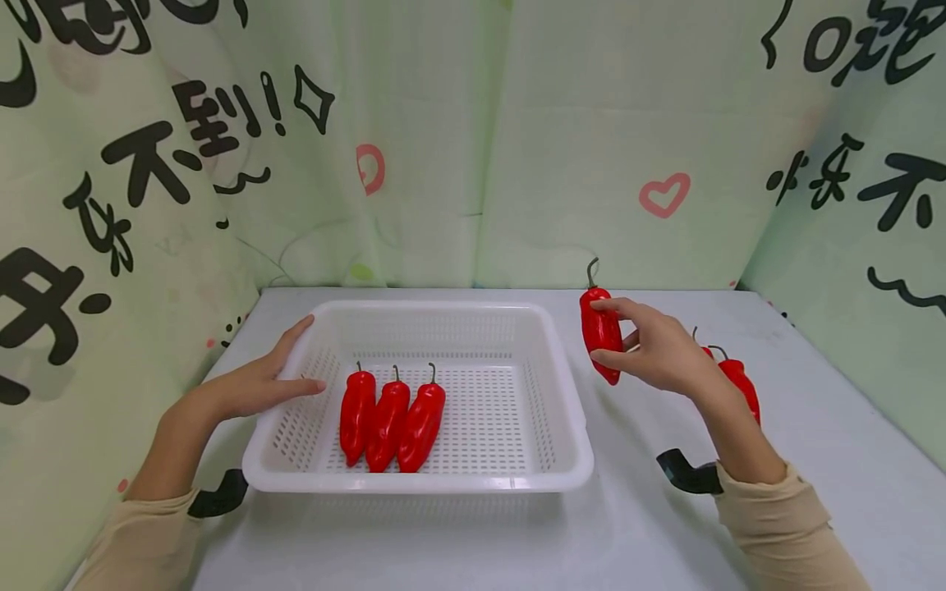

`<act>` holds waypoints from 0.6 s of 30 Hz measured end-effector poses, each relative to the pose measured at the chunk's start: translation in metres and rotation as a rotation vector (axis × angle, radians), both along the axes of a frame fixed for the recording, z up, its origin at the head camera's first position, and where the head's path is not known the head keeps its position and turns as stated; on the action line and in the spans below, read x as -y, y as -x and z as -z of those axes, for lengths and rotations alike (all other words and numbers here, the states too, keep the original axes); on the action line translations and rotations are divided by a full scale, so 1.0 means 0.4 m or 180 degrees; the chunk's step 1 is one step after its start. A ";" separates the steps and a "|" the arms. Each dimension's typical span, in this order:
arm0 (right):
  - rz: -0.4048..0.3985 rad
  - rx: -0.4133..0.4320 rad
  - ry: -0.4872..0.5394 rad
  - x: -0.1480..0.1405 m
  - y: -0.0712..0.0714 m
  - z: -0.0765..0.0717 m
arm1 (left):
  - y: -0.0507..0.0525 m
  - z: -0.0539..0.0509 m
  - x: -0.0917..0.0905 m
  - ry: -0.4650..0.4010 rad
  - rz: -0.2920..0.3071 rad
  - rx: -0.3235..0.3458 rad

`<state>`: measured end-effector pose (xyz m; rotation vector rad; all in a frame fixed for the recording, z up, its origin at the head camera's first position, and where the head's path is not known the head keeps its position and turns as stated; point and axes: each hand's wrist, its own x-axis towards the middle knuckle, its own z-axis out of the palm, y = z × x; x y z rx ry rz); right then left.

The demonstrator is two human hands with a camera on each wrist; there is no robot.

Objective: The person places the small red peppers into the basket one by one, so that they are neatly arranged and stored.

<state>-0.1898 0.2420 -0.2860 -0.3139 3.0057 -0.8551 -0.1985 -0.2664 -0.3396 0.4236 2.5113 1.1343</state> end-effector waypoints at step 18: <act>-0.0193 -0.0103 0.0113 0.060 -0.005 -0.027 | 0.003 -0.003 0.000 -0.0028 0.0049 0.0022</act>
